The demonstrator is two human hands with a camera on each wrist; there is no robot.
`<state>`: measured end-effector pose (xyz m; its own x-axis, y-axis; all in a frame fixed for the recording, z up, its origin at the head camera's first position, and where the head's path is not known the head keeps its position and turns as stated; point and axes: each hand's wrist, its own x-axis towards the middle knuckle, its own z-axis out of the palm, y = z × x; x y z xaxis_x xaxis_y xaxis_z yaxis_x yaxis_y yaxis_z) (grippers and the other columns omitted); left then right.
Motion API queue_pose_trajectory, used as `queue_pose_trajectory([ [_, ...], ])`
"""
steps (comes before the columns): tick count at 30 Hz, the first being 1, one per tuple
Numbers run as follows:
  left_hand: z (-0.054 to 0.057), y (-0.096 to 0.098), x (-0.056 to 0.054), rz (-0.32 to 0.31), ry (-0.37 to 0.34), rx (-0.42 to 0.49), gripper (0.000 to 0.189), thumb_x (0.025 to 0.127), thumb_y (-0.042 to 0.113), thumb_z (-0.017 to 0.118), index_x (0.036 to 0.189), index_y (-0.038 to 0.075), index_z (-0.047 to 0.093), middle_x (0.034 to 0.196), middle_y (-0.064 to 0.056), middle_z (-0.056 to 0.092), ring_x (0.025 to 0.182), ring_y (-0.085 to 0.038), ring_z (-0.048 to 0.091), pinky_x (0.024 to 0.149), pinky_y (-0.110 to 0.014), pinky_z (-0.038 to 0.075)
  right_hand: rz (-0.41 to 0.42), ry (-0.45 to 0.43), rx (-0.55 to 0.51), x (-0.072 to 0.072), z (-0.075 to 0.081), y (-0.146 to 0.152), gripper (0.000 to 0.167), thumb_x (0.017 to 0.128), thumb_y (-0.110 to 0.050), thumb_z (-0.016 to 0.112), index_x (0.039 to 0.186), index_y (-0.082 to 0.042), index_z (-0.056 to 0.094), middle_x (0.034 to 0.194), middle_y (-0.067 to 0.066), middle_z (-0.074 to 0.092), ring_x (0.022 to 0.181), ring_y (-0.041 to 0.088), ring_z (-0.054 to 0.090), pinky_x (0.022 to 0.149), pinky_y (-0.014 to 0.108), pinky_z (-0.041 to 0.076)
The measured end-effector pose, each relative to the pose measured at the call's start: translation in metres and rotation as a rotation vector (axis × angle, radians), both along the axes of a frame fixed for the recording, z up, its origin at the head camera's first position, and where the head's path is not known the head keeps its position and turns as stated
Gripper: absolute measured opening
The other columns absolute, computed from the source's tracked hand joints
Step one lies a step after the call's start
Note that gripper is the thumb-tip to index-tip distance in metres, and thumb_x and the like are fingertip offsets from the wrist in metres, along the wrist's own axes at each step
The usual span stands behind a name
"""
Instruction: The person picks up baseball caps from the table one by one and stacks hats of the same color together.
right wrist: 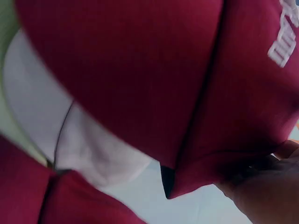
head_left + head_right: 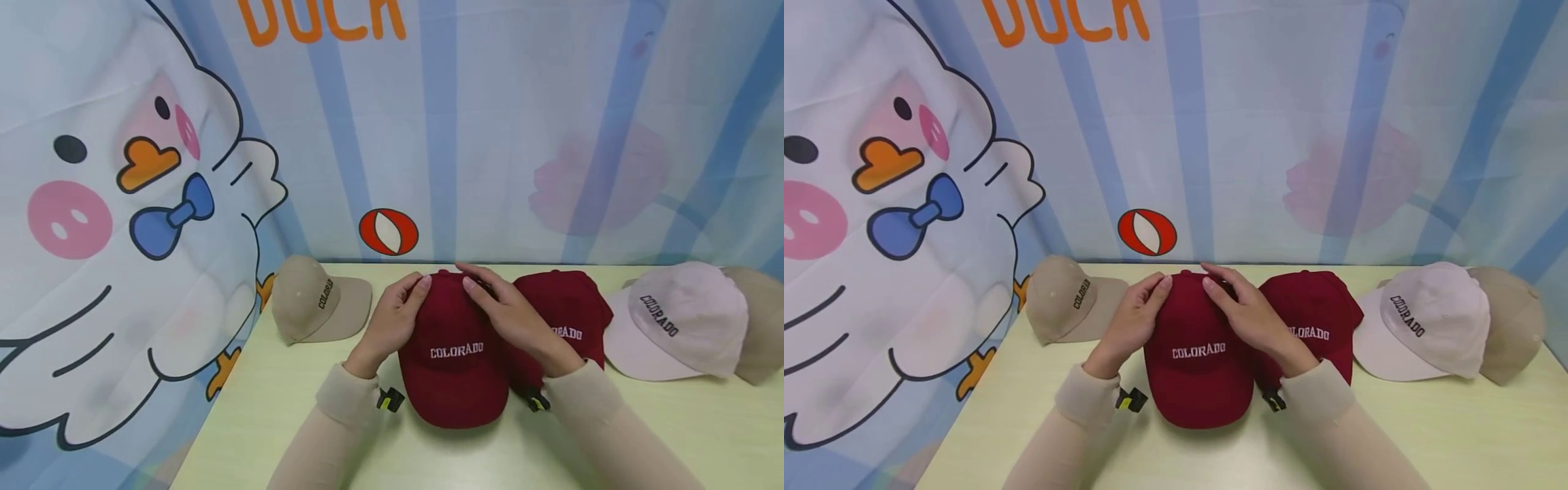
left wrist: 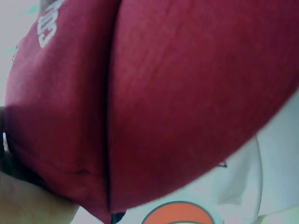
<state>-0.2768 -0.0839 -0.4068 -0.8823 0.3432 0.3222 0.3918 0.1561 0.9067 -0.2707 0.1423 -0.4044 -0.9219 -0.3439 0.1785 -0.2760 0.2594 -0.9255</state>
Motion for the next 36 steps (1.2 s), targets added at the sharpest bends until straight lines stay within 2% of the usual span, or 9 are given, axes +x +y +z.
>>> queue_pose_trajectory([
  [3, -0.003, 0.006, 0.0, -0.051, -0.027, 0.007, 0.033, 0.112, 0.034, 0.046, 0.103, 0.009, 0.065, 0.08, -0.006, 0.06, 0.07, -0.016, 0.062, 0.062, -0.028, 0.052, -0.038, 0.049, 0.068, 0.003, -0.001, 0.008, 0.047, 0.111, -0.042, 0.044, 0.149, -0.016, 0.053, 0.148, 0.008, 0.057, 0.128, 0.023, 0.057, 0.108, 0.039, 0.046],
  [6, -0.007, 0.013, -0.001, -0.102, -0.036, 0.012, 0.032, 0.112, 0.032, 0.046, 0.1, 0.008, 0.063, 0.079, -0.005, 0.058, 0.07, -0.015, 0.061, 0.064, -0.028, 0.051, -0.077, 0.088, 0.095, 0.007, -0.003, 0.015, 0.038, 0.112, -0.038, 0.044, 0.13, -0.011, 0.064, 0.122, 0.009, 0.067, 0.106, 0.017, 0.061, 0.09, 0.027, 0.049],
  [9, -0.01, 0.019, -0.001, -0.149, -0.049, 0.02, 0.033, 0.112, 0.032, 0.045, 0.098, 0.007, 0.062, 0.078, -0.005, 0.057, 0.071, -0.014, 0.061, 0.065, -0.027, 0.05, -0.083, 0.103, 0.073, 0.012, -0.003, 0.021, 0.032, 0.112, -0.033, 0.046, 0.113, -0.007, 0.064, 0.1, 0.009, 0.063, 0.09, 0.014, 0.059, 0.078, 0.025, 0.048],
  [11, -0.012, 0.024, 0.0, -0.166, -0.061, 0.022, 0.033, 0.112, 0.032, 0.045, 0.099, 0.007, 0.062, 0.079, -0.004, 0.058, 0.072, -0.013, 0.061, 0.066, -0.027, 0.051, -0.074, 0.112, 0.05, 0.015, -0.003, 0.026, 0.028, 0.111, -0.031, 0.048, 0.107, -0.007, 0.063, 0.093, 0.007, 0.06, 0.084, 0.013, 0.058, 0.075, 0.026, 0.048],
  [16, -0.018, 0.039, -0.002, -0.176, -0.098, 0.031, 0.036, 0.111, 0.035, 0.047, 0.098, 0.005, 0.064, 0.077, -0.001, 0.057, 0.071, -0.011, 0.06, 0.066, -0.025, 0.05, -0.091, 0.156, 0.032, 0.023, 0.0, 0.04, 0.022, 0.11, -0.025, 0.053, 0.104, -0.006, 0.063, 0.09, 0.002, 0.062, 0.081, 0.012, 0.059, 0.072, 0.026, 0.048],
  [21, -0.024, 0.057, -0.006, -0.156, -0.12, 0.045, 0.037, 0.11, 0.034, 0.051, 0.095, 0.004, 0.067, 0.074, 0.003, 0.056, 0.068, -0.007, 0.055, 0.063, -0.023, 0.047, -0.124, 0.144, 0.05, 0.031, 0.004, 0.057, 0.023, 0.11, -0.027, 0.053, 0.106, -0.007, 0.063, 0.091, -0.001, 0.064, 0.079, 0.012, 0.061, 0.07, 0.027, 0.05],
  [27, -0.03, 0.078, -0.007, -0.165, -0.114, 0.077, 0.032, 0.108, 0.033, 0.055, 0.1, 0.005, 0.068, 0.083, 0.006, 0.061, 0.076, -0.005, 0.057, 0.069, -0.021, 0.048, -0.173, 0.124, 0.103, 0.039, 0.005, 0.077, 0.023, 0.11, -0.029, 0.053, 0.109, -0.008, 0.062, 0.092, -0.004, 0.065, 0.079, 0.012, 0.064, 0.069, 0.027, 0.052],
  [33, -0.036, 0.091, -0.006, -0.155, -0.135, 0.089, 0.026, 0.108, 0.031, 0.057, 0.108, 0.008, 0.07, 0.09, -0.001, 0.069, 0.078, -0.003, 0.06, 0.073, -0.02, 0.049, -0.213, 0.1, 0.103, 0.043, 0.001, 0.096, 0.023, 0.11, -0.029, 0.053, 0.11, -0.008, 0.062, 0.087, -0.009, 0.065, 0.074, 0.012, 0.065, 0.065, 0.028, 0.053],
  [36, -0.038, 0.095, -0.004, -0.141, -0.144, 0.071, 0.026, 0.108, 0.031, 0.056, 0.117, 0.011, 0.07, 0.099, -0.005, 0.071, 0.083, -0.002, 0.06, 0.077, -0.019, 0.049, -0.228, 0.084, 0.088, 0.042, -0.003, 0.105, 0.021, 0.11, -0.028, 0.053, 0.11, -0.009, 0.061, 0.086, -0.011, 0.064, 0.072, 0.011, 0.064, 0.063, 0.028, 0.053],
])
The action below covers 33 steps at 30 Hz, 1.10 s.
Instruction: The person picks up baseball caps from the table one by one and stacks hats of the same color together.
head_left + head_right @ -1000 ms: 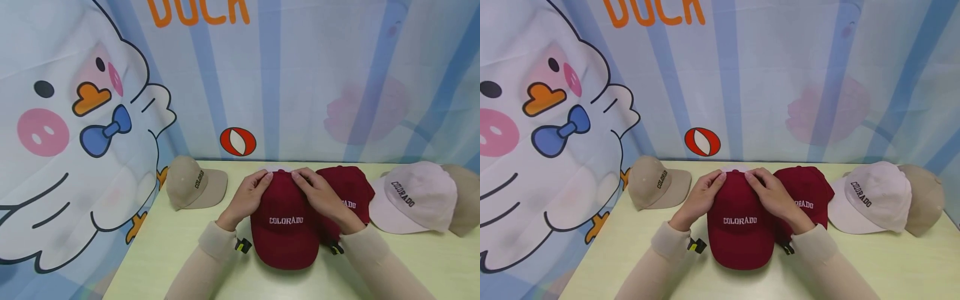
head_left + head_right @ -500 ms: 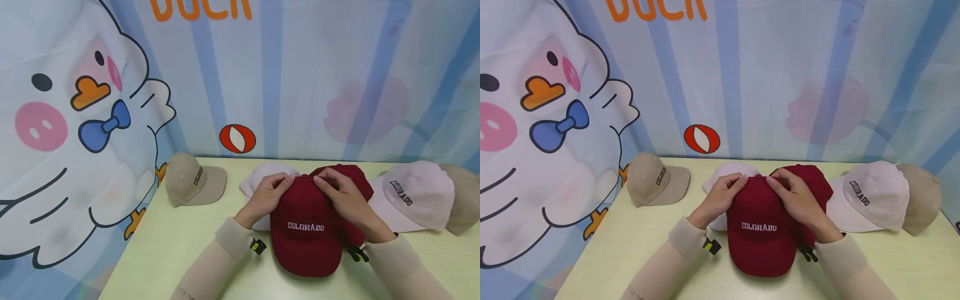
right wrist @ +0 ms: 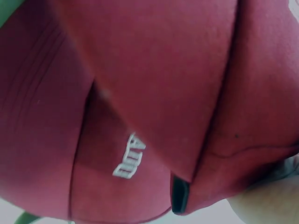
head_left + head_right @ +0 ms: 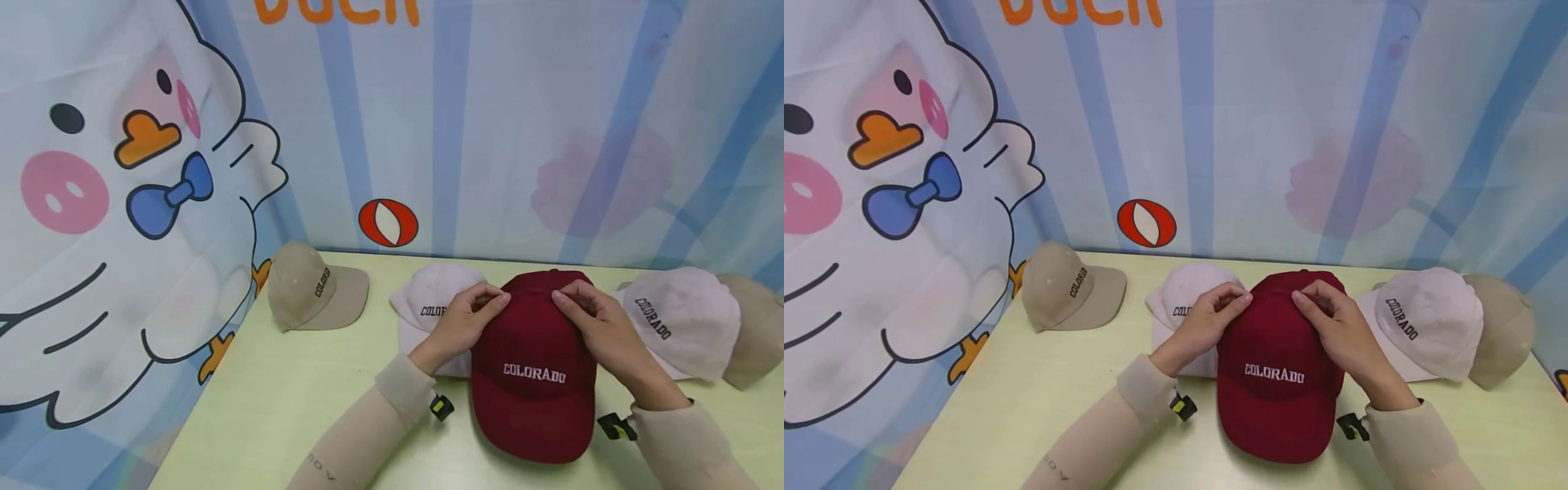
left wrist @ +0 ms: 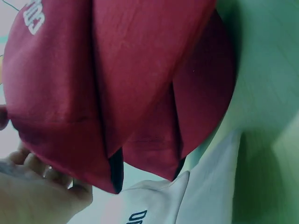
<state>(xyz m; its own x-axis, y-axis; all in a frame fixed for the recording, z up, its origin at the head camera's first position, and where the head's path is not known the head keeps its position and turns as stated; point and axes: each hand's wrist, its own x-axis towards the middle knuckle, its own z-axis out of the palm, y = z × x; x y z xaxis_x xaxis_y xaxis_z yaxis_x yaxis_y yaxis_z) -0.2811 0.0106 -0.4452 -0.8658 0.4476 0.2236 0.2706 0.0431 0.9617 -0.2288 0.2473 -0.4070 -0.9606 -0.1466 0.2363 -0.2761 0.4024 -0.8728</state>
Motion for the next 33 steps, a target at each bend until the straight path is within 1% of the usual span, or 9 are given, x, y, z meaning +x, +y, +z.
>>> queue_pose_trajectory([
  [5, -0.002, 0.003, 0.003, 0.018, -0.01, -0.062, 0.032, 0.108, 0.034, 0.055, 0.134, 0.018, 0.065, 0.124, -0.002, 0.069, 0.102, 0.0, 0.061, 0.09, -0.02, 0.05, -0.025, -0.033, -0.017, -0.004, -0.003, 0.015, 0.019, 0.11, -0.03, 0.052, 0.111, -0.013, 0.061, 0.083, -0.013, 0.063, 0.069, 0.011, 0.064, 0.06, 0.03, 0.053],
  [8, -0.003, 0.005, 0.006, 0.011, -0.016, -0.079, 0.036, 0.108, 0.033, 0.056, 0.141, 0.021, 0.06, 0.139, -0.001, 0.064, 0.118, -0.005, 0.06, 0.102, -0.026, 0.049, -0.023, -0.072, -0.02, -0.007, -0.004, 0.023, 0.02, 0.11, -0.033, 0.051, 0.111, -0.015, 0.061, 0.083, -0.012, 0.063, 0.07, 0.011, 0.064, 0.061, 0.031, 0.052],
  [11, -0.006, 0.007, 0.007, -0.006, -0.01, -0.091, 0.042, 0.107, 0.03, 0.057, 0.148, 0.02, 0.054, 0.148, -0.003, 0.058, 0.13, -0.011, 0.056, 0.112, -0.034, 0.045, -0.018, -0.127, -0.036, -0.012, -0.003, 0.03, 0.021, 0.11, -0.037, 0.051, 0.111, -0.019, 0.061, 0.085, -0.014, 0.066, 0.072, 0.011, 0.066, 0.062, 0.031, 0.055],
  [14, -0.01, 0.011, 0.009, -0.031, -0.002, -0.115, 0.05, 0.106, 0.029, 0.059, 0.154, 0.021, 0.047, 0.154, -0.003, 0.052, 0.136, -0.014, 0.053, 0.117, -0.036, 0.042, -0.02, -0.176, -0.047, -0.017, -0.004, 0.037, 0.02, 0.109, -0.039, 0.051, 0.111, -0.022, 0.061, 0.087, -0.016, 0.068, 0.074, 0.01, 0.069, 0.064, 0.032, 0.057],
  [18, -0.015, 0.015, 0.012, -0.031, 0.026, -0.195, 0.06, 0.104, 0.032, 0.062, 0.159, 0.027, 0.039, 0.164, -0.001, 0.039, 0.154, -0.019, 0.032, 0.125, -0.04, 0.031, -0.033, -0.21, -0.035, -0.024, -0.009, 0.045, 0.02, 0.109, -0.041, 0.051, 0.111, -0.024, 0.061, 0.09, -0.018, 0.068, 0.076, 0.01, 0.069, 0.066, 0.032, 0.058],
  [21, -0.018, 0.015, 0.014, -0.022, 0.068, -0.266, 0.065, 0.103, 0.034, 0.063, 0.161, 0.028, 0.034, 0.168, 0.001, 0.032, 0.161, -0.021, 0.017, 0.129, -0.044, 0.023, -0.057, -0.216, -0.015, -0.03, -0.017, 0.048, 0.02, 0.109, -0.041, 0.051, 0.11, -0.024, 0.061, 0.09, -0.019, 0.066, 0.077, 0.008, 0.068, 0.067, 0.03, 0.056],
  [27, -0.021, 0.018, 0.021, -0.066, 0.124, -0.373, 0.074, 0.103, 0.037, 0.061, 0.165, 0.024, 0.025, 0.173, 0.0, 0.019, 0.161, -0.02, 0.014, 0.129, -0.043, 0.021, -0.169, -0.131, 0.106, -0.035, -0.024, 0.048, 0.038, 0.107, -0.046, 0.053, 0.117, -0.011, 0.063, 0.094, -0.015, 0.061, 0.08, 0.003, 0.058, 0.069, 0.025, 0.049],
  [30, -0.019, 0.021, 0.028, -0.082, 0.136, -0.43, 0.077, 0.102, 0.038, 0.061, 0.166, 0.024, 0.021, 0.174, 0.0, 0.012, 0.161, -0.022, 0.013, 0.128, -0.045, 0.023, -0.233, -0.033, 0.199, -0.036, -0.025, 0.046, 0.042, 0.106, -0.045, 0.055, 0.12, -0.007, 0.066, 0.107, -0.003, 0.063, 0.088, 0.003, 0.055, 0.072, 0.028, 0.047],
  [33, -0.018, 0.024, 0.034, -0.085, 0.154, -0.487, 0.079, 0.102, 0.04, 0.061, 0.167, 0.026, 0.018, 0.175, -0.001, 0.007, 0.162, -0.024, 0.011, 0.128, -0.047, 0.025, -0.291, 0.084, 0.275, -0.038, -0.027, 0.044, 0.039, 0.105, -0.039, 0.059, 0.118, -0.004, 0.071, 0.115, 0.014, 0.062, 0.098, 0.014, 0.054, 0.08, 0.034, 0.043],
])
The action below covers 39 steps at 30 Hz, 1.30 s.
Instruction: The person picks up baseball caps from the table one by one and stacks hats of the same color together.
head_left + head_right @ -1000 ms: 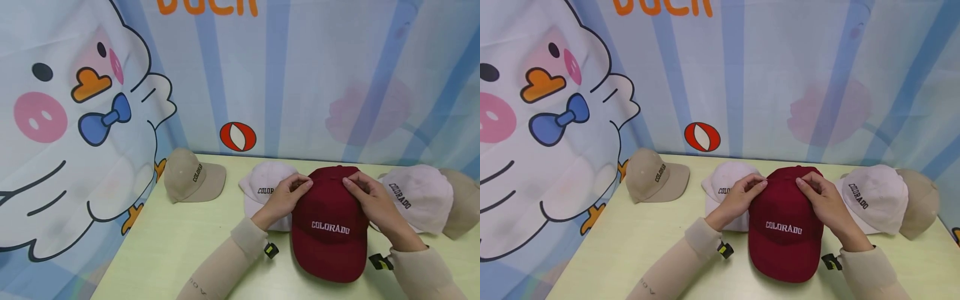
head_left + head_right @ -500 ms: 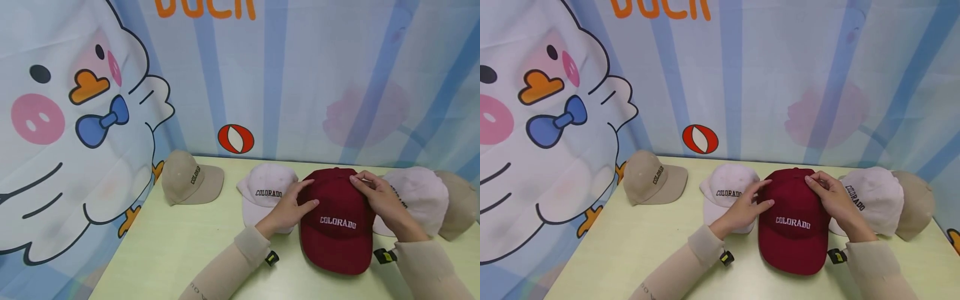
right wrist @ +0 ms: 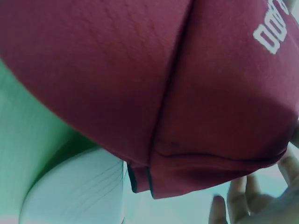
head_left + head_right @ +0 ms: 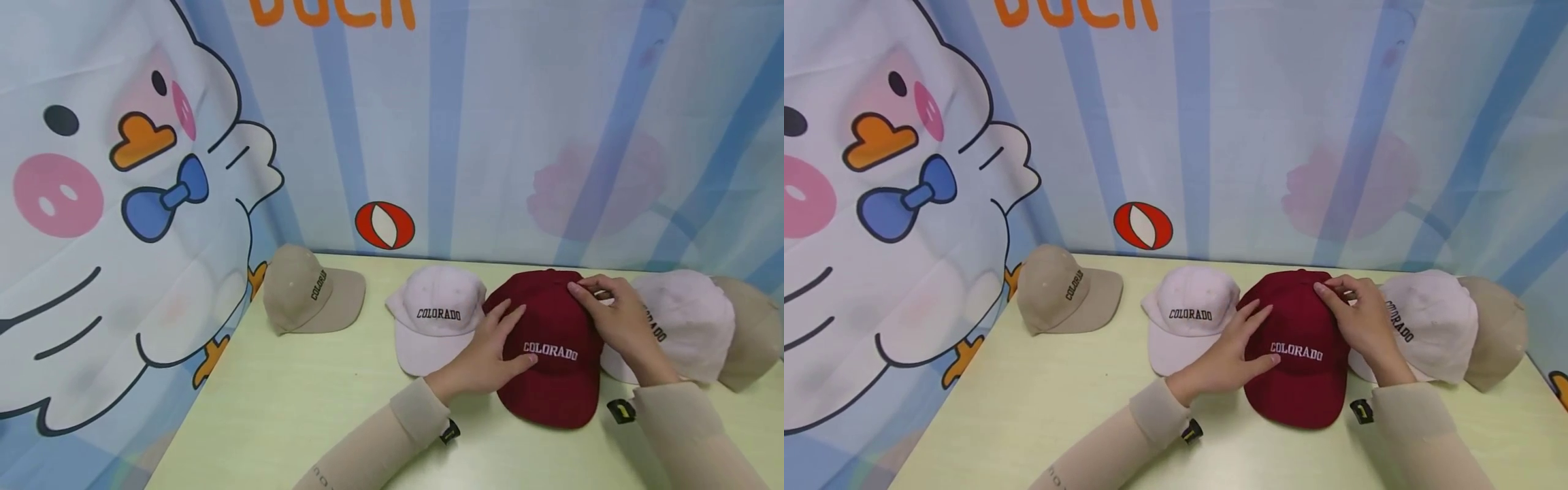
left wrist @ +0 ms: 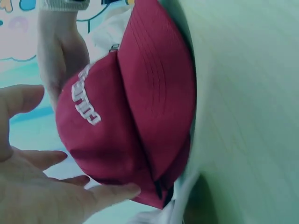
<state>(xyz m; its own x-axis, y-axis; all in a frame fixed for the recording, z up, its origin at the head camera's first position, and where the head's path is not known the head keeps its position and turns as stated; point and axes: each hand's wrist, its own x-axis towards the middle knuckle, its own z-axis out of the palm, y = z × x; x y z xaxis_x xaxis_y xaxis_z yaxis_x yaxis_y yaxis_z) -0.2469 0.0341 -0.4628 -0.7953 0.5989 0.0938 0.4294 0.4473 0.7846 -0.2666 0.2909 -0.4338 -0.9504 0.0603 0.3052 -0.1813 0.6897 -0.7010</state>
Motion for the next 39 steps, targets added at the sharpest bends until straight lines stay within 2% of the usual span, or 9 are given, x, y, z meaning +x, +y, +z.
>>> queue_pose_trajectory([
  [4, -0.001, 0.003, 0.005, 0.001, 0.023, -0.044, 0.081, 0.102, 0.041, 0.061, 0.167, 0.025, 0.015, 0.175, -0.002, 0.004, 0.162, -0.027, 0.011, 0.128, -0.048, 0.025, -0.058, 0.099, 0.068, -0.001, -0.003, -0.003, 0.035, 0.103, -0.035, 0.064, 0.115, -0.003, 0.073, 0.112, 0.025, 0.058, 0.098, 0.03, 0.047, 0.078, 0.039, 0.036],
  [9, -0.004, 0.006, 0.006, 0.003, 0.026, -0.084, 0.083, 0.102, 0.043, 0.06, 0.168, 0.024, 0.013, 0.176, -0.002, 0.002, 0.162, -0.029, 0.011, 0.128, -0.048, 0.025, -0.093, 0.099, 0.084, 0.0, -0.006, -0.006, 0.034, 0.102, -0.036, 0.067, 0.117, -0.007, 0.073, 0.105, 0.023, 0.057, 0.091, 0.028, 0.045, 0.07, 0.036, 0.034],
  [14, -0.005, 0.008, 0.007, 0.002, 0.009, -0.088, 0.084, 0.102, 0.044, 0.06, 0.168, 0.025, 0.011, 0.176, -0.001, 0.001, 0.162, -0.031, 0.011, 0.127, -0.047, 0.027, -0.078, 0.067, 0.057, -0.001, -0.007, -0.007, 0.035, 0.103, -0.035, 0.065, 0.121, -0.005, 0.071, 0.105, 0.021, 0.058, 0.093, 0.029, 0.049, 0.074, 0.037, 0.035],
  [17, -0.006, 0.007, 0.007, 0.002, -0.004, -0.082, 0.084, 0.102, 0.043, 0.06, 0.168, 0.025, 0.01, 0.176, -0.001, 0.0, 0.162, -0.03, 0.011, 0.127, -0.046, 0.027, -0.076, 0.053, 0.048, 0.001, -0.006, -0.007, 0.037, 0.103, -0.037, 0.064, 0.122, -0.005, 0.07, 0.108, 0.021, 0.059, 0.09, 0.024, 0.052, 0.075, 0.036, 0.037],
  [23, -0.005, 0.003, 0.006, 0.005, -0.026, -0.06, 0.083, 0.102, 0.043, 0.06, 0.168, 0.025, 0.013, 0.176, 0.0, 0.003, 0.161, -0.029, 0.013, 0.127, -0.045, 0.027, -0.042, 0.051, 0.004, 0.008, 0.001, -0.008, 0.038, 0.104, -0.037, 0.063, 0.124, -0.005, 0.07, 0.118, 0.019, 0.059, 0.084, 0.003, 0.053, 0.074, 0.026, 0.043],
  [27, -0.002, -0.003, 0.005, 0.02, -0.011, -0.023, 0.078, 0.102, 0.041, 0.06, 0.166, 0.021, 0.021, 0.174, -0.001, 0.013, 0.16, -0.023, 0.019, 0.127, -0.043, 0.028, -0.046, 0.052, -0.041, 0.016, 0.009, -0.016, 0.037, 0.103, -0.035, 0.064, 0.124, -0.005, 0.07, 0.118, 0.016, 0.057, 0.088, 0.0, 0.049, 0.076, 0.027, 0.04],
  [31, 0.001, -0.011, 0.002, 0.056, 0.02, 0.06, 0.068, 0.103, 0.036, 0.06, 0.162, 0.018, 0.032, 0.167, -0.003, 0.027, 0.157, -0.019, 0.026, 0.126, -0.041, 0.03, -0.032, 0.051, -0.075, 0.024, 0.017, -0.032, 0.033, 0.103, -0.035, 0.064, 0.122, -0.008, 0.07, 0.113, 0.009, 0.057, 0.089, 0.003, 0.051, 0.076, 0.024, 0.041],
  [34, 0.006, -0.02, -0.002, 0.104, 0.027, 0.133, 0.06, 0.103, 0.032, 0.059, 0.158, 0.02, 0.039, 0.16, -0.003, 0.037, 0.15, -0.018, 0.036, 0.123, -0.042, 0.035, 0.007, 0.034, -0.106, 0.027, 0.019, -0.05, 0.031, 0.103, -0.036, 0.064, 0.121, -0.011, 0.07, 0.109, 0.005, 0.058, 0.085, 0.006, 0.054, 0.072, 0.022, 0.043],
  [39, 0.017, -0.041, -0.014, 0.252, 0.06, 0.266, 0.047, 0.103, 0.022, 0.057, 0.15, 0.017, 0.05, 0.15, -0.006, 0.048, 0.138, -0.026, 0.05, 0.111, -0.048, 0.047, 0.095, -0.006, -0.187, 0.025, 0.013, -0.089, 0.029, 0.103, -0.033, 0.065, 0.121, -0.011, 0.069, 0.1, 0.006, 0.063, 0.08, 0.011, 0.056, 0.067, 0.022, 0.048],
])
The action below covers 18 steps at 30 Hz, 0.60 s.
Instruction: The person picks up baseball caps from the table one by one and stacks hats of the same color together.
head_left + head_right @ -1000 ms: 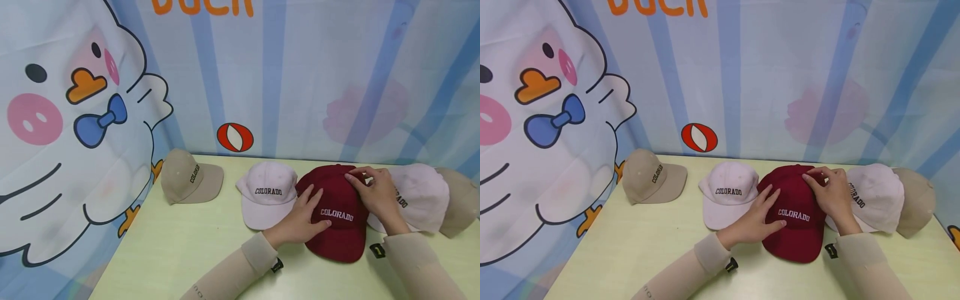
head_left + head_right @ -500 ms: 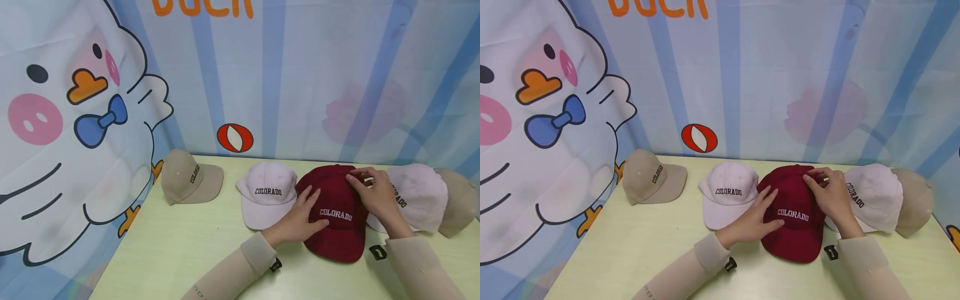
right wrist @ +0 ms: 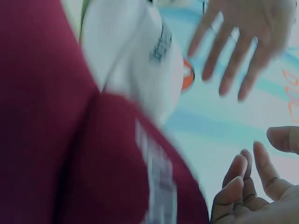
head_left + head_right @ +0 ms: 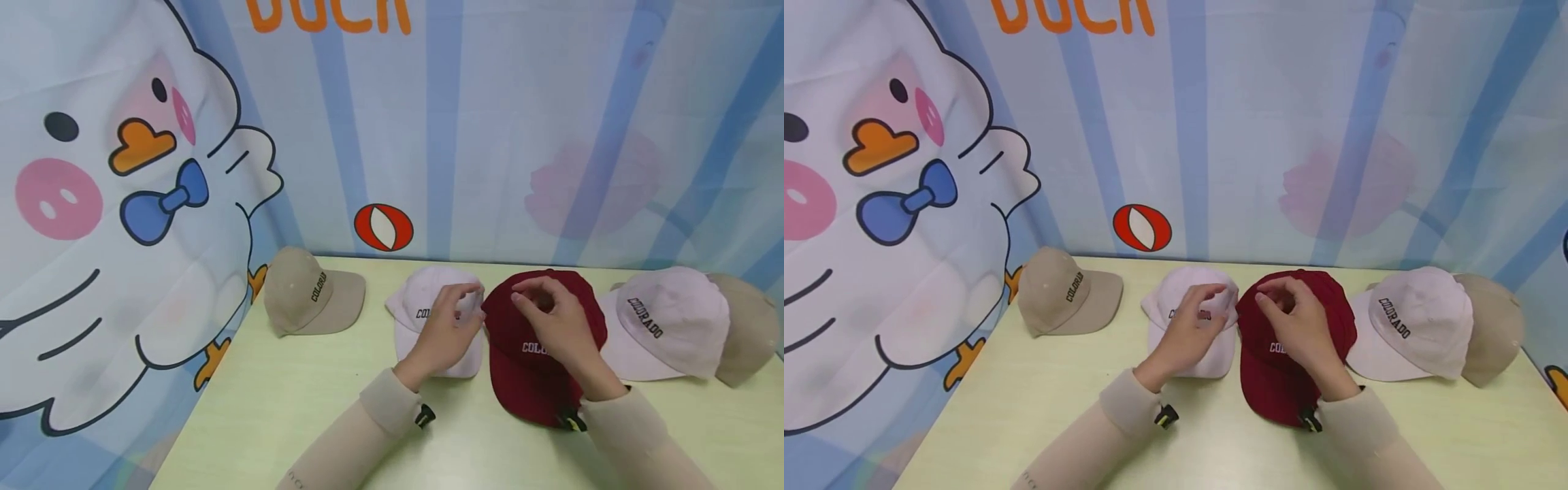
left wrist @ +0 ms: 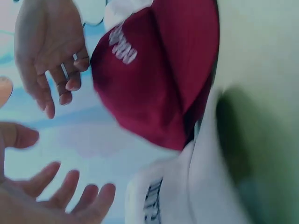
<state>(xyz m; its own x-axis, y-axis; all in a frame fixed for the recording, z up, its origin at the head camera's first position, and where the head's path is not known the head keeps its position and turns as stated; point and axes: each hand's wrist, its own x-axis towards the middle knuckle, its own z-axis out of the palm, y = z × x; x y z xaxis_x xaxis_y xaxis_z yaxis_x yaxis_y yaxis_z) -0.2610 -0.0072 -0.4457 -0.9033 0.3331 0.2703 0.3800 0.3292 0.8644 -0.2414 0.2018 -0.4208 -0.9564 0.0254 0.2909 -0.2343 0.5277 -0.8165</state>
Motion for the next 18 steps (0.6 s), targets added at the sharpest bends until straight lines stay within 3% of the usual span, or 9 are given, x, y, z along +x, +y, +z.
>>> queue_pose_trajectory([
  [4, 0.008, -0.022, -0.011, 0.18, 0.044, 0.076, 0.039, 0.102, 0.015, 0.057, 0.141, 0.011, 0.056, 0.141, -0.01, 0.054, 0.136, -0.033, 0.05, 0.108, -0.052, 0.049, 0.068, -0.072, -0.082, -0.003, -0.005, -0.036, 0.029, 0.103, -0.026, 0.066, 0.124, -0.007, 0.066, 0.1, 0.009, 0.064, 0.082, 0.015, 0.058, 0.067, 0.022, 0.05],
  [10, 0.015, -0.06, -0.023, 0.439, 0.059, 0.071, 0.034, 0.099, 0.016, 0.057, 0.132, 0.01, 0.061, 0.134, -0.013, 0.058, 0.132, -0.034, 0.049, 0.109, -0.053, 0.044, 0.159, -0.211, -0.237, -0.012, -0.01, -0.081, 0.03, 0.102, -0.017, 0.064, 0.128, -0.003, 0.064, 0.107, 0.012, 0.062, 0.09, 0.019, 0.06, 0.076, 0.027, 0.053],
  [15, 0.014, -0.095, -0.029, 0.563, 0.01, 0.009, 0.039, 0.098, 0.022, 0.058, 0.135, 0.009, 0.059, 0.139, -0.014, 0.054, 0.134, -0.034, 0.043, 0.111, -0.054, 0.038, 0.236, -0.363, -0.367, -0.023, -0.016, -0.11, 0.037, 0.102, -0.016, 0.059, 0.136, -0.002, 0.058, 0.114, 0.014, 0.067, 0.094, 0.014, 0.067, 0.084, 0.031, 0.058],
  [18, 0.014, -0.119, -0.034, 0.638, -0.022, -0.021, 0.045, 0.098, 0.026, 0.058, 0.139, 0.009, 0.055, 0.143, -0.016, 0.049, 0.137, -0.036, 0.038, 0.112, -0.055, 0.036, 0.285, -0.433, -0.425, -0.029, -0.019, -0.127, 0.042, 0.103, -0.017, 0.058, 0.142, -0.003, 0.055, 0.122, 0.017, 0.068, 0.102, 0.017, 0.07, 0.093, 0.034, 0.059],
])
